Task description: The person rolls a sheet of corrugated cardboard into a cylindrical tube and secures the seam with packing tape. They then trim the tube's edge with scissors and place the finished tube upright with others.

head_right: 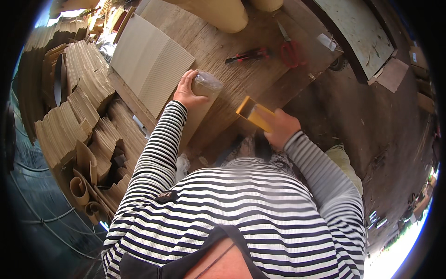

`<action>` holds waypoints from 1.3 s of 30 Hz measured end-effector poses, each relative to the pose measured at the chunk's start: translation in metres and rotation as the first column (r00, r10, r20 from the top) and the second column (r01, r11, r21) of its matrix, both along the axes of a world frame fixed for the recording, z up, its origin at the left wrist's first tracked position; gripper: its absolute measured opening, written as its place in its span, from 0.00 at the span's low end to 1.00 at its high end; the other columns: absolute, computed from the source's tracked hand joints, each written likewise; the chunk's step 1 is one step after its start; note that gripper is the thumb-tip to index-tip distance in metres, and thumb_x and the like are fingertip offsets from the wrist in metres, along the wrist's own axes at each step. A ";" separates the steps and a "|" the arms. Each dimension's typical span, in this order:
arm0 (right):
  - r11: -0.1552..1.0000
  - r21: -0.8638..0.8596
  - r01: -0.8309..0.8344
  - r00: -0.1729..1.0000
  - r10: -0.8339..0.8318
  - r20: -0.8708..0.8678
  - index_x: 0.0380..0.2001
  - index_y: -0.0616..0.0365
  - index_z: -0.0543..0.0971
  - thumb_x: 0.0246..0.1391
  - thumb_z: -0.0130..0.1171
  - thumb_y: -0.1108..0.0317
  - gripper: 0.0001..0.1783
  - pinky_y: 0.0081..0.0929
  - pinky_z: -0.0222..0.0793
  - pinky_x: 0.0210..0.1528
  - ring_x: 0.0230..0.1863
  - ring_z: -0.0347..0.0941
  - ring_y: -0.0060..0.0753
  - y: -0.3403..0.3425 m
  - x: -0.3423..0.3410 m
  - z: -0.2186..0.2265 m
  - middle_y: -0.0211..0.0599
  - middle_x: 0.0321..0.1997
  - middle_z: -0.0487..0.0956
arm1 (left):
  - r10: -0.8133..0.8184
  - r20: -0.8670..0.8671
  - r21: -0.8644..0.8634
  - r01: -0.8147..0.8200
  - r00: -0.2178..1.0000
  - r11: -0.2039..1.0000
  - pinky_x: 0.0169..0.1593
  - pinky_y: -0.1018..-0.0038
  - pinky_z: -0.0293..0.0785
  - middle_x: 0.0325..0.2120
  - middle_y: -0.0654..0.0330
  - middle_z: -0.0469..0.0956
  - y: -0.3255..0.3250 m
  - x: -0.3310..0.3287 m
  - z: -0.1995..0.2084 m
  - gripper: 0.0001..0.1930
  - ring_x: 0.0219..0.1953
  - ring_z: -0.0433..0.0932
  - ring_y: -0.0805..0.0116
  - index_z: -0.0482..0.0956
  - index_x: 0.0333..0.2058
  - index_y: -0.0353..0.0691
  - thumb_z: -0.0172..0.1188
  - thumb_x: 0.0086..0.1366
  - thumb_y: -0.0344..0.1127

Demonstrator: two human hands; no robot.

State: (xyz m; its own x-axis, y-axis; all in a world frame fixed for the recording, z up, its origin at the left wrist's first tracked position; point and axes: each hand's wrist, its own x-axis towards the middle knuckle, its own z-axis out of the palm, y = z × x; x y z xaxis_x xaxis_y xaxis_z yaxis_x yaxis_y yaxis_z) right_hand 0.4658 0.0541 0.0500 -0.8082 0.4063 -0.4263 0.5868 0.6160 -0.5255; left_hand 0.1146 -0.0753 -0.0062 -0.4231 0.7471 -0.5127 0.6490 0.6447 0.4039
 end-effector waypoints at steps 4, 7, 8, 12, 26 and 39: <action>1.000 -0.007 0.006 1.000 -0.007 -0.029 0.67 0.27 0.70 0.48 0.69 0.59 0.41 0.40 0.78 0.43 0.38 0.79 0.46 -0.009 -0.055 -0.070 0.43 0.39 0.75 | 0.085 0.282 0.047 -0.102 0.956 0.994 0.77 0.62 0.51 0.73 0.54 0.53 -0.005 -0.056 -0.024 0.63 0.75 0.54 0.56 0.52 0.74 0.51 0.83 0.42 0.40; 1.000 -0.023 0.014 0.993 -0.017 -0.119 0.67 0.27 0.71 0.48 0.69 0.60 0.41 0.40 0.78 0.43 0.38 0.79 0.46 -0.011 -0.106 -0.084 0.43 0.38 0.74 | 0.343 0.413 0.023 -0.386 0.844 0.922 0.73 0.54 0.64 0.73 0.49 0.51 -0.017 -0.105 -0.039 0.62 0.72 0.59 0.45 0.51 0.75 0.59 0.83 0.45 0.40; 0.999 -0.033 0.010 0.988 -0.015 -0.153 0.68 0.27 0.70 0.48 0.69 0.60 0.41 0.40 0.78 0.43 0.38 0.79 0.47 -0.014 -0.122 -0.085 0.44 0.38 0.74 | 0.351 0.365 0.065 -0.400 0.862 0.914 0.70 0.53 0.69 0.73 0.47 0.52 -0.020 -0.118 -0.037 0.60 0.69 0.63 0.40 0.52 0.75 0.57 0.82 0.48 0.41; 0.994 -0.094 0.056 0.992 -0.066 -0.108 0.69 0.25 0.68 0.51 0.68 0.60 0.41 0.41 0.79 0.45 0.41 0.80 0.47 -0.012 -0.179 -0.064 0.46 0.42 0.76 | 0.257 0.087 0.101 -0.265 0.962 0.959 0.71 0.53 0.64 0.73 0.50 0.53 -0.010 -0.139 -0.020 0.43 0.71 0.63 0.48 0.56 0.74 0.58 0.69 0.64 0.43; 0.997 0.021 0.069 0.972 -0.062 -0.228 0.65 0.28 0.74 0.47 0.68 0.63 0.39 0.41 0.79 0.44 0.40 0.81 0.49 0.007 -0.124 -0.021 0.45 0.40 0.78 | -0.055 -0.128 0.105 0.069 0.990 0.992 0.73 0.57 0.62 0.74 0.56 0.52 -0.015 -0.109 -0.032 0.39 0.73 0.58 0.50 0.65 0.67 0.69 0.69 0.57 0.55; 0.998 -0.060 -0.017 1.000 0.016 -0.023 0.67 0.25 0.71 0.51 0.67 0.60 0.38 0.38 0.78 0.45 0.39 0.79 0.44 0.016 -0.222 -0.107 0.43 0.39 0.78 | -0.004 0.412 0.242 -0.105 0.911 0.965 0.74 0.57 0.58 0.68 0.55 0.64 -0.010 -0.161 -0.041 0.42 0.71 0.62 0.54 0.64 0.69 0.53 0.70 0.56 0.49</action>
State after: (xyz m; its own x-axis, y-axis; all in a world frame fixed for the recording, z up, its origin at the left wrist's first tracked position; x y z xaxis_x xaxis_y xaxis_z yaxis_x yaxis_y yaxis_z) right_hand 0.2436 0.0701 -0.0575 -0.8244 0.3671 -0.4309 0.5643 0.5927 -0.5747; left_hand -0.0466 -0.0853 -0.0476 -0.2604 0.8574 -0.4440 0.3628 0.5130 0.7779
